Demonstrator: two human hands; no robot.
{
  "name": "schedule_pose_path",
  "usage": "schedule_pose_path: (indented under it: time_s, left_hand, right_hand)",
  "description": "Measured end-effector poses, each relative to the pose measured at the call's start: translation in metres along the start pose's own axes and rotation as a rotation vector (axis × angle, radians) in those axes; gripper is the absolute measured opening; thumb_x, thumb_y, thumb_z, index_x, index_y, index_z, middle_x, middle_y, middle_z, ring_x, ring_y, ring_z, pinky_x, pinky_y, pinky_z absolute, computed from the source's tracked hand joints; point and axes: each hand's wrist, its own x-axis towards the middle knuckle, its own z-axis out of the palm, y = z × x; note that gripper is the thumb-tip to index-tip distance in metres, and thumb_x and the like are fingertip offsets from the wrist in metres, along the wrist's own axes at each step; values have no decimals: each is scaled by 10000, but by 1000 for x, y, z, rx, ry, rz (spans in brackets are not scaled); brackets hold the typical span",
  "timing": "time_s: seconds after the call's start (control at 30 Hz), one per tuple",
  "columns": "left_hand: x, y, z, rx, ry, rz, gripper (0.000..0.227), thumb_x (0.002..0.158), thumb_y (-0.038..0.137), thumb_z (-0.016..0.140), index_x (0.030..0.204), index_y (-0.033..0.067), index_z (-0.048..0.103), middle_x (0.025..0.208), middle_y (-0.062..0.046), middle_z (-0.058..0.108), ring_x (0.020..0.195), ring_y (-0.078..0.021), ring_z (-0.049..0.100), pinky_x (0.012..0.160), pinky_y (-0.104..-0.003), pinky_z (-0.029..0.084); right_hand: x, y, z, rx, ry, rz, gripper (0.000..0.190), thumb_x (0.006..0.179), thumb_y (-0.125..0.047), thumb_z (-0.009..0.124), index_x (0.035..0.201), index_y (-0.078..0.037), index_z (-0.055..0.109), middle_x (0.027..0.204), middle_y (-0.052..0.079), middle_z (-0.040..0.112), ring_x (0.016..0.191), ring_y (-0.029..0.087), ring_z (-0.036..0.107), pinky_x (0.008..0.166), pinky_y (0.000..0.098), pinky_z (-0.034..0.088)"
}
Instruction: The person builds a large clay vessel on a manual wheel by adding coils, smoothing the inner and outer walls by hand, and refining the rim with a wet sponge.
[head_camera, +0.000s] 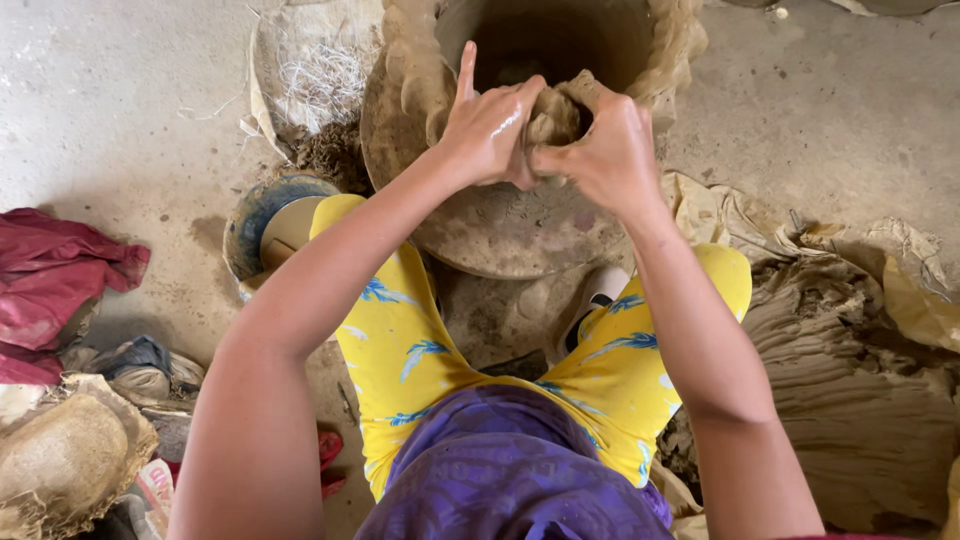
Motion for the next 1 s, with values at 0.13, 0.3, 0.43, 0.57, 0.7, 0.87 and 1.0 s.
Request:
schedule_pose_path:
  time_s: [0.13,0.3,0.43,0.57,0.7,0.87,1.0]
  left_hand:
    - [1,-7,2,91,308,258,1035,315,535,1011,1127,39,602,1109,-228,696,1199,-370,631,1096,-773,-140]
    - [-3,17,2,320,-75,-52,463,739,125,840,1149,21,650,969,-95,765,1134,-267,679,1196,-690,-156]
    - [3,19,-3,360,-128,-72,371,813,118,793,1146,19,661,951,-98,771,1112,-279,694,1223,-676,-140]
    - [2,-3,-3,174,-59,128,475,734,265,845,1093,7,671,930,-116,764,1071,-292,694,1233,-656,-110]
    - [-7,12,19,318,119,178,608,655,413,896,1041,-4,682,909,-134,757,1030,-304,694,1242,-636,-80]
    - [1,16,23,306,59,110,437,719,385,890,913,37,713,787,-105,747,845,-261,711,1302,-579,-36]
    - [5,28,18,309,44,68,165,850,207,760,948,74,745,796,-106,749,883,-257,710,1293,-575,-26]
  right_hand:
    - [-24,24,0,227,-177,53,710,638,-97,818,1305,-13,591,1022,188,799,867,230,798,832,365,663]
    - [-125,139,-115,44,306,62,737,642,-372,844,1258,-9,663,1099,159,743,1012,281,703,905,435,578]
    - [-204,279,-188,-247,640,310,573,793,-410,715,1160,25,650,991,179,712,882,260,642,818,414,549]
    - [-286,413,-153,-472,534,761,523,943,-448,586,1063,59,636,883,198,680,752,239,581,732,394,519]
    - [-315,454,-108,-589,280,1035,616,1093,-486,457,965,93,622,775,218,649,623,218,521,646,373,490]
    - [-197,358,-146,-143,886,205,586,1185,-406,360,1041,67,674,868,55,718,632,88,455,681,275,470]
    - [-88,187,-136,-205,621,-208,228,1137,-157,612,1263,-9,730,1167,172,732,783,209,584,673,284,485]
